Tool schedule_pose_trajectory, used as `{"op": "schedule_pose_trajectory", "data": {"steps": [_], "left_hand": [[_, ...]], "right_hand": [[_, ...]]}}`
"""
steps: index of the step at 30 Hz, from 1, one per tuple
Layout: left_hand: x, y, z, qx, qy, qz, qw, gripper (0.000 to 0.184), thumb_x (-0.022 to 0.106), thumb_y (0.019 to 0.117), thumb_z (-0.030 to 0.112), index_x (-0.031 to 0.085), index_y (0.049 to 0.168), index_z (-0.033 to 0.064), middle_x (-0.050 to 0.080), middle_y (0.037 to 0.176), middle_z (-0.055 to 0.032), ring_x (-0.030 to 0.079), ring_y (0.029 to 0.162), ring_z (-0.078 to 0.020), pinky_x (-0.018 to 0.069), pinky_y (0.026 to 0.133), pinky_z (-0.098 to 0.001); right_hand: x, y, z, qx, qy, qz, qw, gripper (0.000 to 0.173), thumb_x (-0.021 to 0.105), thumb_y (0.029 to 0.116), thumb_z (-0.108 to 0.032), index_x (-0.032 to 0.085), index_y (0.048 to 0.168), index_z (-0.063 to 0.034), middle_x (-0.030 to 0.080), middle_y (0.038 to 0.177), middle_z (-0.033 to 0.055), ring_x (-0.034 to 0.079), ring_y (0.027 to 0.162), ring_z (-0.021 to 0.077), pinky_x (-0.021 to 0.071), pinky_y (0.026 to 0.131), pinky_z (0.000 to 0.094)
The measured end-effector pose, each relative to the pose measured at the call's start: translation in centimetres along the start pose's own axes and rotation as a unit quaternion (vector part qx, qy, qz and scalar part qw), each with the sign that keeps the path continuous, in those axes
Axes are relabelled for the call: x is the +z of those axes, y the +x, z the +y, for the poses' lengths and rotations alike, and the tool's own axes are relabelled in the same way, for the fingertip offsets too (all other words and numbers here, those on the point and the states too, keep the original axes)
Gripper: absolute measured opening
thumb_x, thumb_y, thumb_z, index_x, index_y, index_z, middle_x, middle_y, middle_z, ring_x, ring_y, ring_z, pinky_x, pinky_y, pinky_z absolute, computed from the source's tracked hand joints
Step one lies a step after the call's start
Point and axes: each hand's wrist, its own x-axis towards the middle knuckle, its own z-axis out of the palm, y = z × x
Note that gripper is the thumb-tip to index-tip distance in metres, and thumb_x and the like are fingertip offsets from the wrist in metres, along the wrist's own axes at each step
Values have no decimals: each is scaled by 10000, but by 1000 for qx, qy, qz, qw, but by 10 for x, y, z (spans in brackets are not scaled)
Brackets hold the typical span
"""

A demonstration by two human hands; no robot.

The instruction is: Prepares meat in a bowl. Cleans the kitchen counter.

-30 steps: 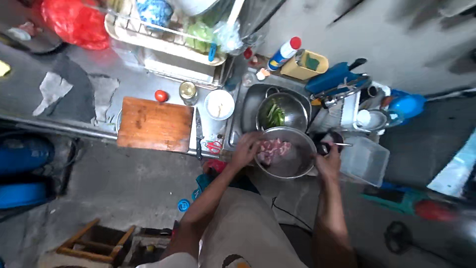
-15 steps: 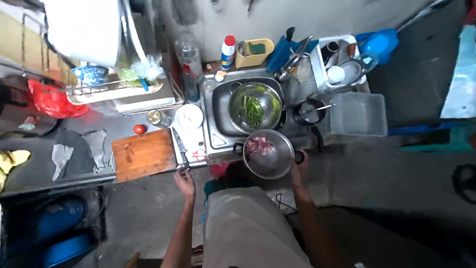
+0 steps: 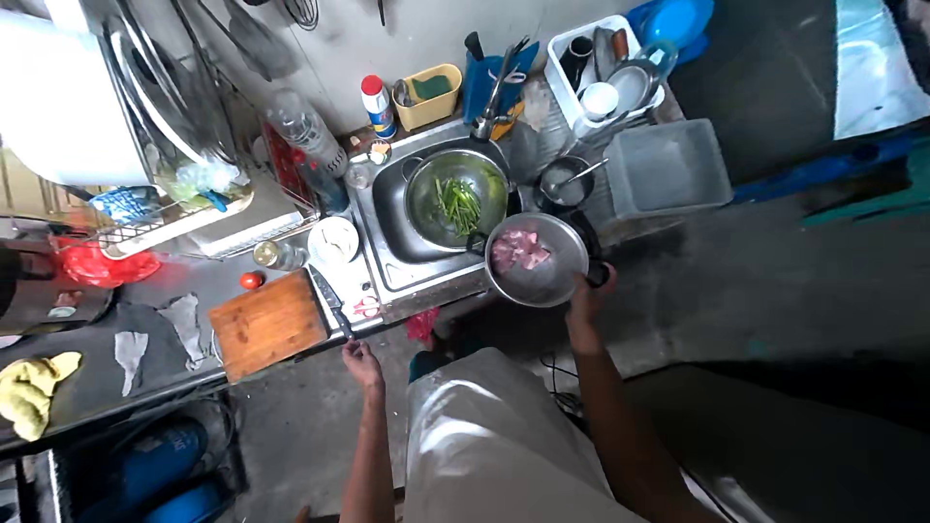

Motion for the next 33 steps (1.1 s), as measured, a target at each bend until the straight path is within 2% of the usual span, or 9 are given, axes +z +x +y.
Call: {"op": "schedule_pose_trajectory", "data": {"steps": [5, 9, 12, 16, 19, 21, 25, 29, 33], "left_hand": [[3, -15, 3, -42, -19, -6, 999, 426, 565, 1047, 132, 463, 1418, -49, 580, 1287, -251, 647, 1018, -296, 568, 853, -443], [2, -26, 17, -63, -27, -15, 998, 430, 526, 1061, 126, 445, 1442, -56, 565, 1320, -274, 648, 1046, -317, 569, 864, -459], [-2, -29, 15, -75, -37, -11, 996, 420, 529, 1063, 135, 459, 1436, -45, 584, 1299, -263, 661, 1037, -318, 580, 861, -459], [-10, -20, 5, -82, -45, -13, 996, 402, 522, 1064, 129, 476, 1421, -50, 592, 1304, -265, 677, 1025, -316, 587, 865, -455], [-21, -11, 1, -96, -57, -5, 994, 380, 507, 1067, 117, 484, 1409, -48, 589, 1308, -260, 677, 1013, -304, 586, 853, -438], [-33, -4, -3, -105, -67, 13, 992, 370, 494, 1075, 124, 492, 1402, -49, 596, 1288, -258, 679, 997, -299, 588, 844, -434], [-69, 21, -6, -147, -118, 69, 980, 370, 463, 1095, 156, 487, 1406, -45, 595, 1281, -262, 663, 1015, -311, 572, 852, -450], [-121, 66, -27, -138, -121, 113, 977, 370, 446, 1097, 141, 476, 1400, -69, 592, 1269, -275, 644, 1047, -310, 555, 896, -447], [-187, 124, -37, -76, -18, 125, 989, 370, 494, 1079, 170, 536, 1366, -59, 615, 1296, -267, 641, 1147, -331, 526, 1005, -461]], "right_hand": [[-6, 8, 5, 7, -6, 78, 997, 775, 783, 873, -141, 388, 1531, -32, 549, 1406, 232, 605, 1221, 288, 553, 981, 420], [-2, 7, 6, 13, -20, 137, 990, 801, 789, 900, -212, 358, 1536, 10, 524, 1448, 240, 571, 1304, 282, 514, 1073, 377], [5, 4, 10, 60, -33, 140, 988, 892, 777, 918, -302, 270, 1574, 26, 512, 1455, 256, 592, 1275, 300, 556, 1015, 398], [4, -9, -2, 108, -15, 93, 990, 828, 637, 1013, -428, 200, 1609, -54, 580, 1315, 215, 678, 969, 232, 607, 776, 382], [1, -23, -10, 113, 44, 57, 991, 588, 404, 1100, -492, 346, 1524, -89, 637, 941, 102, 617, 624, 151, 559, 561, 331], [-3, -37, -7, 112, 80, 44, 989, 557, 236, 1117, -510, 429, 1407, -75, 600, 805, 49, 566, 544, 123, 529, 504, 309], [-4, -84, 17, 115, -8, 36, 993, 447, 363, 1109, -267, 345, 1500, -51, 567, 1071, 105, 585, 712, 132, 554, 627, 321], [43, -164, 15, 98, -114, -124, 981, 402, 377, 1114, -266, 450, 1397, 11, 597, 987, 100, 606, 677, 127, 559, 618, 314], [129, -258, 13, 32, -177, -369, 912, 419, 442, 1107, -251, 522, 1383, 54, 659, 1057, 191, 670, 796, 214, 594, 723, 387]]}}
